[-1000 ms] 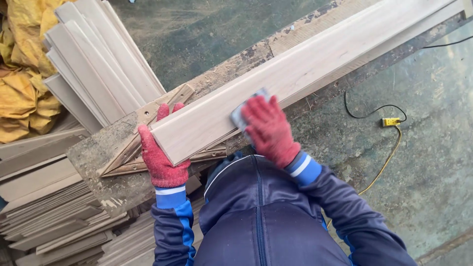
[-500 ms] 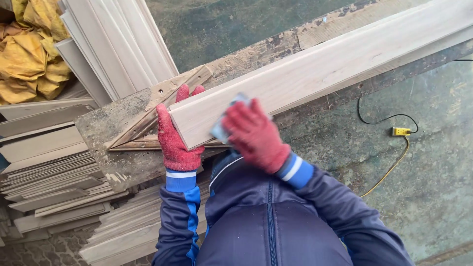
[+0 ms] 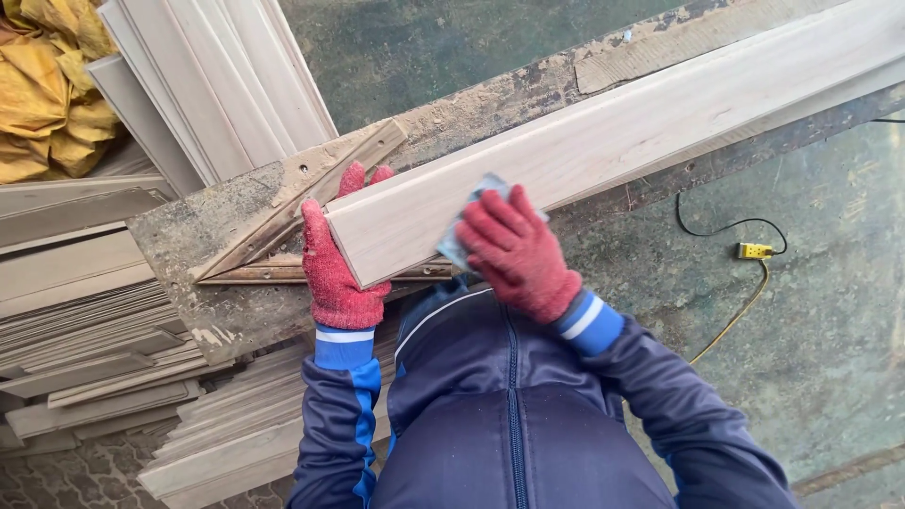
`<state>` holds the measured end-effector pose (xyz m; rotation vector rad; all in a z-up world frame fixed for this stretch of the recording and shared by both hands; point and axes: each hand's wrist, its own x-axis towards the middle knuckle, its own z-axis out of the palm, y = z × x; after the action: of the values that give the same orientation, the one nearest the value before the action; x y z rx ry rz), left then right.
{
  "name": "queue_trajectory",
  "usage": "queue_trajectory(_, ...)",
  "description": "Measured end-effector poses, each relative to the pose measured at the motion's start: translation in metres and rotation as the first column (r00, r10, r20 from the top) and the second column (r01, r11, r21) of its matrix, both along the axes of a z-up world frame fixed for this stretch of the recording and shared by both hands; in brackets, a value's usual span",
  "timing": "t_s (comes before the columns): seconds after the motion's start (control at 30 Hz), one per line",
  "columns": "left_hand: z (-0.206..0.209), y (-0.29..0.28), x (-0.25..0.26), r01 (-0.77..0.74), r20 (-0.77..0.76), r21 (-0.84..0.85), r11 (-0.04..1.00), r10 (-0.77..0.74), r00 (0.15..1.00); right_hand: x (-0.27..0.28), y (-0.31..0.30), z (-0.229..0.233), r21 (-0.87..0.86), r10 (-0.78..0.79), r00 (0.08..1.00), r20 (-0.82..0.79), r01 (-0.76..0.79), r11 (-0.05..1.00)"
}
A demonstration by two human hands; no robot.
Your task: Manual sanding of a wooden plank on a workbench using sandpaper.
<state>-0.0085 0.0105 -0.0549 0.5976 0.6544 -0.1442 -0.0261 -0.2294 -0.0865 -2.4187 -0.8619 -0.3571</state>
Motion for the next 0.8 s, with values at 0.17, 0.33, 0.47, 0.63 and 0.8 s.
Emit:
queue_trajectory(0.17, 0.052, -0.025, 0.02, -0.107, -0.16, 0.162, 0.981, 0.133, 0.978, 0.013, -0.044, 0.002, -0.089, 0.047, 0.997, 0.054, -0.042, 0.995)
queue_trajectory(0.33, 0.076, -0.036, 0.031, -0.157, -0.348, 0.317, 0.935, 0.269, 0.898, 0.018, -0.074, 0.004, -0.177, 0.042, 0.999, -0.003, -0.042, 0.983)
queue_trajectory(0.47, 0.066, -0.03, 0.022, -0.106, -0.225, 0.279, 0.954, 0.173, 0.959, 0.008, 0.014, 0.009, -0.01, 0.145, 0.989, -0.028, -0.146, 0.989)
queue_trajectory(0.63, -0.003, 0.006, -0.007, 0.096, 0.105, -0.181, 0.979, -0.078, 0.991, 0.015, 0.074, 0.039, -0.036, 0.287, 0.949, -0.127, -0.294, 0.955)
queue_trajectory(0.8, -0.015, 0.004, -0.016, 0.006, 0.045, -0.068, 0.998, -0.003, 0.999, 0.054, -0.057, -0.024, -0.22, -0.151, 0.985, -0.077, 0.131, 0.967)
